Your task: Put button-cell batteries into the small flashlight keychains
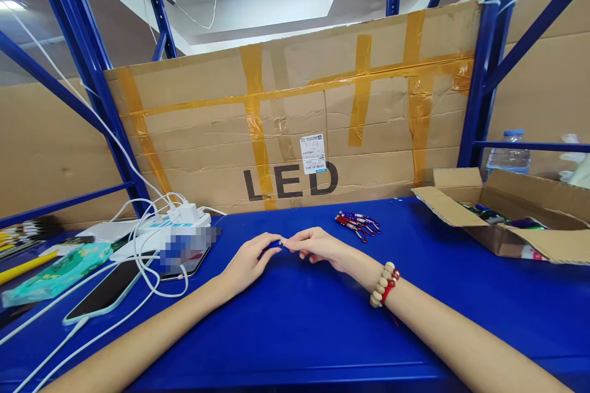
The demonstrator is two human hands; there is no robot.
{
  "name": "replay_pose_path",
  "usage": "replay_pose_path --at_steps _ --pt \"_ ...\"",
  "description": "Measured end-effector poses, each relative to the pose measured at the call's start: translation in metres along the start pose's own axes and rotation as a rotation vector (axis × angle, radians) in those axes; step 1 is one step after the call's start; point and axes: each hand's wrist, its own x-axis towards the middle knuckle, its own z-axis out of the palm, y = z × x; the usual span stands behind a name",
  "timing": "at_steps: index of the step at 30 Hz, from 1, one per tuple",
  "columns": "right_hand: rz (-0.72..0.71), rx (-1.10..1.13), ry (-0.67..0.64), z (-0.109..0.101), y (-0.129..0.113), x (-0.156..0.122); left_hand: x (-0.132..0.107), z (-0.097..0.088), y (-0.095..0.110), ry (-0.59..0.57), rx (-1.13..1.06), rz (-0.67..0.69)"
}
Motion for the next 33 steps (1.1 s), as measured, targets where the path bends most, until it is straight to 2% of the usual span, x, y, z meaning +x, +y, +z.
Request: replay_pose_path --at_steps 7,13,18,22,27,29,33 --pt "-0.042 -0.058 -0.040 -0.006 0.006 0.002 -0.003 0.002 0.003 -0.033 -0.040 0.037" --pt "0.048 0.042 -0.069 0.002 0.000 -0.003 -0.006 0.006 0.002 0.013 0.026 0.091" --pt "0.135 0.101 -0.029 0.010 -0.004 -0.006 -0.005 0.006 0.001 0.024 0.054 0.101" --pt "-0.008 -0.044 0.053 0.009 -0.002 -0.001 -0.001 0.007 0.000 0.026 0.049 0.006" --pt "-0.411 -0.382 0.332 0.002 0.003 0.008 0.004 0.008 -0.004 -0.010 0.001 -0.103" --pt "-0.505 -0.461 0.364 0.001 0.005 0.009 0.004 0.007 -0.005 -0.013 -0.013 -0.118" --pt "-0.580 -0.593 0.342 0.001 0.009 0.010 0.003 0.006 -0.004 -0.018 -0.022 -0.092"
